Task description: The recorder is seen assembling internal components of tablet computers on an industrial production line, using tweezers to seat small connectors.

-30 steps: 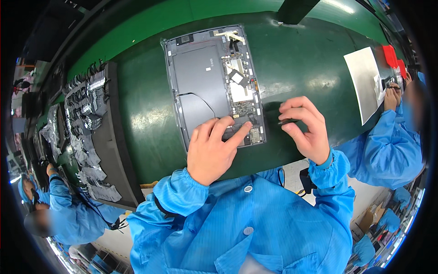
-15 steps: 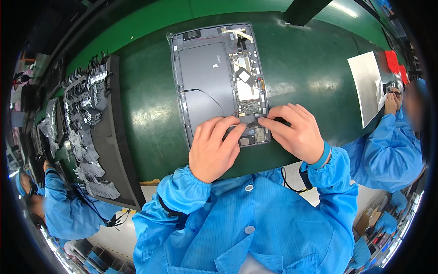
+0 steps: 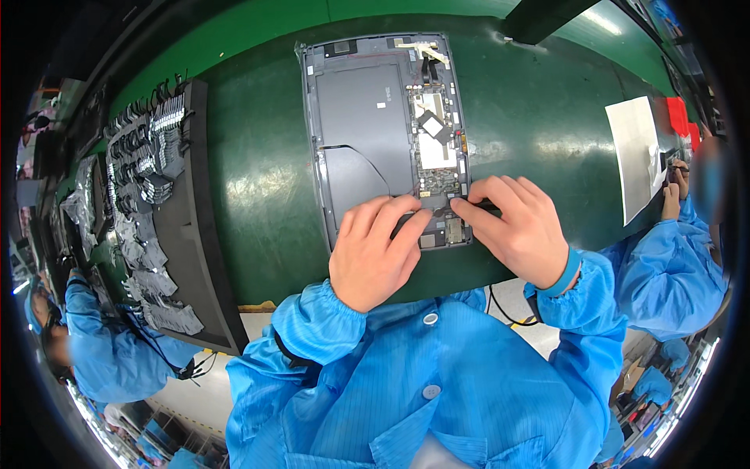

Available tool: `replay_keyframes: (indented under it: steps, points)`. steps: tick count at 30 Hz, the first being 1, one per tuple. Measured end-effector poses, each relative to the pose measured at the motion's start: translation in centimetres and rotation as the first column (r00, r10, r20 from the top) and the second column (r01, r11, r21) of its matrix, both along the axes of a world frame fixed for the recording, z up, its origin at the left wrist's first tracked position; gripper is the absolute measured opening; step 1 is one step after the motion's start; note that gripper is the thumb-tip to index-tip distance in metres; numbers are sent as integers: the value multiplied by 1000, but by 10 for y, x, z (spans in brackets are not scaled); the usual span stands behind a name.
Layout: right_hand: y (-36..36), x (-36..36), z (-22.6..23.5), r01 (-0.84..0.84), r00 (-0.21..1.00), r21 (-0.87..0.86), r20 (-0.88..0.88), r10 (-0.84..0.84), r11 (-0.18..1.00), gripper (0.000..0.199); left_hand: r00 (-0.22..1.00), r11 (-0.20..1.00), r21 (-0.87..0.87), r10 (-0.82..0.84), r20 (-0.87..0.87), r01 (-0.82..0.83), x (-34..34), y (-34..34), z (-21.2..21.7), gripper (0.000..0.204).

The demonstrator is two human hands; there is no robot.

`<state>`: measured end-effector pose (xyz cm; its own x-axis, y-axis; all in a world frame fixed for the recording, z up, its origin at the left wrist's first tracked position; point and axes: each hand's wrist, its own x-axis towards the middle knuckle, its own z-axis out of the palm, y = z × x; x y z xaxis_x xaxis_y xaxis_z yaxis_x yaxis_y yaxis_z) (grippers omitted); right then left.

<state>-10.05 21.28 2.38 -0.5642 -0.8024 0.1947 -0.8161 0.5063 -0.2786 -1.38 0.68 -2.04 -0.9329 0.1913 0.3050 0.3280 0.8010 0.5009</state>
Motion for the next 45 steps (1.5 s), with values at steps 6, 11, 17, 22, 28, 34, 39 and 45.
replay_keyframes:
  steps: [6, 11, 17, 22, 28, 34, 39, 45]
  points:
    - [-7, -25, 6, -155, 988, 120, 14, 155, 980, 23, 1000, 1000, -10, -11, 11, 11, 0, -1, 2, 42]
    - [8, -22, -3, -5, 991, -126, 132, 22, 992, 25, 1000, 1000, 12, 7, 2, -7, 2, 3, 3, 36]
    - [11, -12, -5, -37, 994, -89, 97, 46, 995, 29, 1000, 1000, 15, 1, 3, -1, 1, 2, -1, 35]
    - [6, -11, -5, -48, 997, -84, 56, 53, 995, 29, 1000, 1000, 27, 2, -2, -2, -2, 0, 2, 36]
    - [-13, -4, 10, -109, 989, 79, -90, 116, 991, 22, 1000, 999, 45, 9, -26, -8, -2, -6, 1, 38]
    - [-10, -20, 13, -1, 951, -166, 306, 52, 986, 25, 997, 923, 384, 39, -61, -13, 18, -20, 15, 30]
    - [14, -21, -34, 353, 902, -336, 371, -222, 873, 15, 869, 826, 271, 481, 117, -494, 55, -105, 53, 18]
    - [10, -25, -42, 336, 904, -339, 379, -199, 879, 14, 257, 248, -420, 966, 35, -873, 171, -227, 39, 29]
